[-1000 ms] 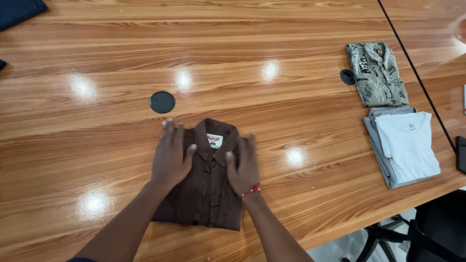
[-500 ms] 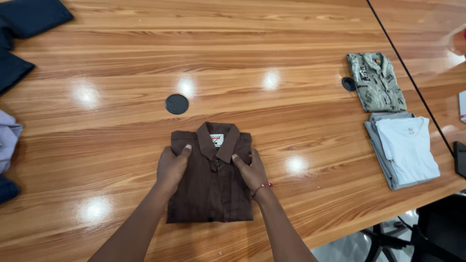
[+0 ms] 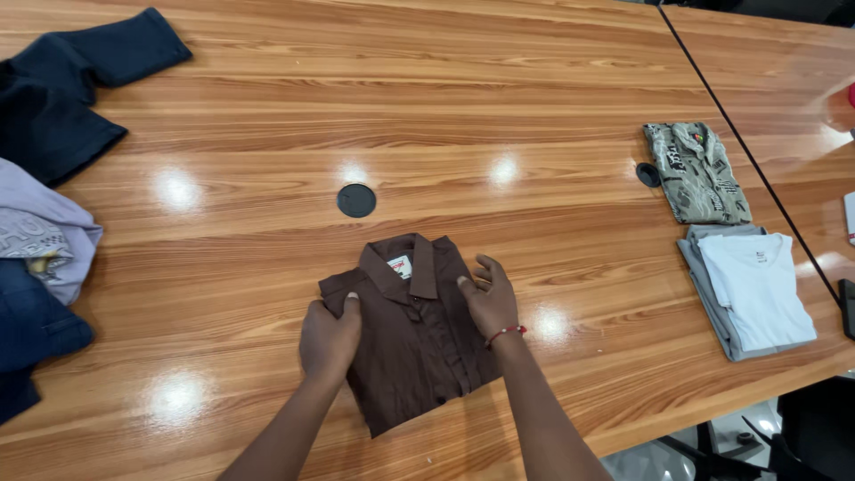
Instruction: The person folds a brown long-sleeved shirt on a wooden table, smoothing the fabric, folding the sleeves inward, and rolling the shirt into a compact bundle. The person then picks up a light purple t-shirt and begins to unfold it.
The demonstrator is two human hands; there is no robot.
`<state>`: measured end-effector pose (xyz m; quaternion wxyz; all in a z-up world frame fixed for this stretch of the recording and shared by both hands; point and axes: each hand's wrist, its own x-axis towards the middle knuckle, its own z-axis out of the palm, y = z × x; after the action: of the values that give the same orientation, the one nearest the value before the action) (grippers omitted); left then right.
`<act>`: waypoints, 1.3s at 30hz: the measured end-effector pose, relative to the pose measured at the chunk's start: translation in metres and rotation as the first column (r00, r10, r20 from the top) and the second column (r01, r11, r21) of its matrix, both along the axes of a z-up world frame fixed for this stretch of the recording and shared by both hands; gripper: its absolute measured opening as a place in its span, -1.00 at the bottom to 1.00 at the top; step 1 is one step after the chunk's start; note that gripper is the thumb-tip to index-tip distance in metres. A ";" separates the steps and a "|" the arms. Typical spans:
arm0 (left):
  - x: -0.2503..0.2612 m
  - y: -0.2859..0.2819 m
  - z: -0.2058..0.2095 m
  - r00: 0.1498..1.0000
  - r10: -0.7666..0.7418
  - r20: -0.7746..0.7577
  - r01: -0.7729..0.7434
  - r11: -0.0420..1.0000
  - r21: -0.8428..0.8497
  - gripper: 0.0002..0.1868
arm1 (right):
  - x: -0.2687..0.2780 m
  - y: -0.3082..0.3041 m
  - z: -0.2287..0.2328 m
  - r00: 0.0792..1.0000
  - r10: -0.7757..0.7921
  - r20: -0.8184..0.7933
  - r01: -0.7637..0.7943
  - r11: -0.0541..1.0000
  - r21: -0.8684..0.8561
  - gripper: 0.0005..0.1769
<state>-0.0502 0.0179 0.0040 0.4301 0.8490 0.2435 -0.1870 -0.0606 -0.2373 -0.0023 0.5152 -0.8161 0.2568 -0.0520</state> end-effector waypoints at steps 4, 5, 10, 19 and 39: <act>-0.005 0.005 -0.004 0.997 0.057 0.058 -0.046 0.983 -0.180 -0.40 | -0.015 0.001 -0.031 0.978 -0.143 -0.150 0.103 0.964 -0.245 -0.24; -0.004 0.007 -0.006 0.997 0.063 0.050 -0.050 0.971 -0.235 -0.42 | -0.017 0.003 -0.038 0.962 -0.188 -0.198 0.148 0.968 -0.203 -0.23; 0.002 0.014 -0.015 1.000 -0.008 0.031 0.016 0.965 -0.261 -0.45 | -0.023 0.003 -0.050 0.967 -0.113 -0.229 0.091 0.990 -0.105 -0.16; 0.005 0.011 -0.010 0.995 -0.098 0.012 0.098 0.993 -0.057 -0.48 | -0.032 0.036 -0.035 0.955 0.039 -0.294 -0.225 0.742 -0.632 0.02; 0.011 0.007 -0.041 0.989 -0.118 0.093 0.112 0.991 0.068 -0.46 | -0.037 0.033 -0.018 0.903 0.318 -0.289 -0.430 0.650 -0.627 -0.29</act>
<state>-0.0392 0.0249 -0.0369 0.4031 0.8827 0.1786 -0.1626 -0.0973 -0.2044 -0.0199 0.1603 -0.9831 0.0841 0.0284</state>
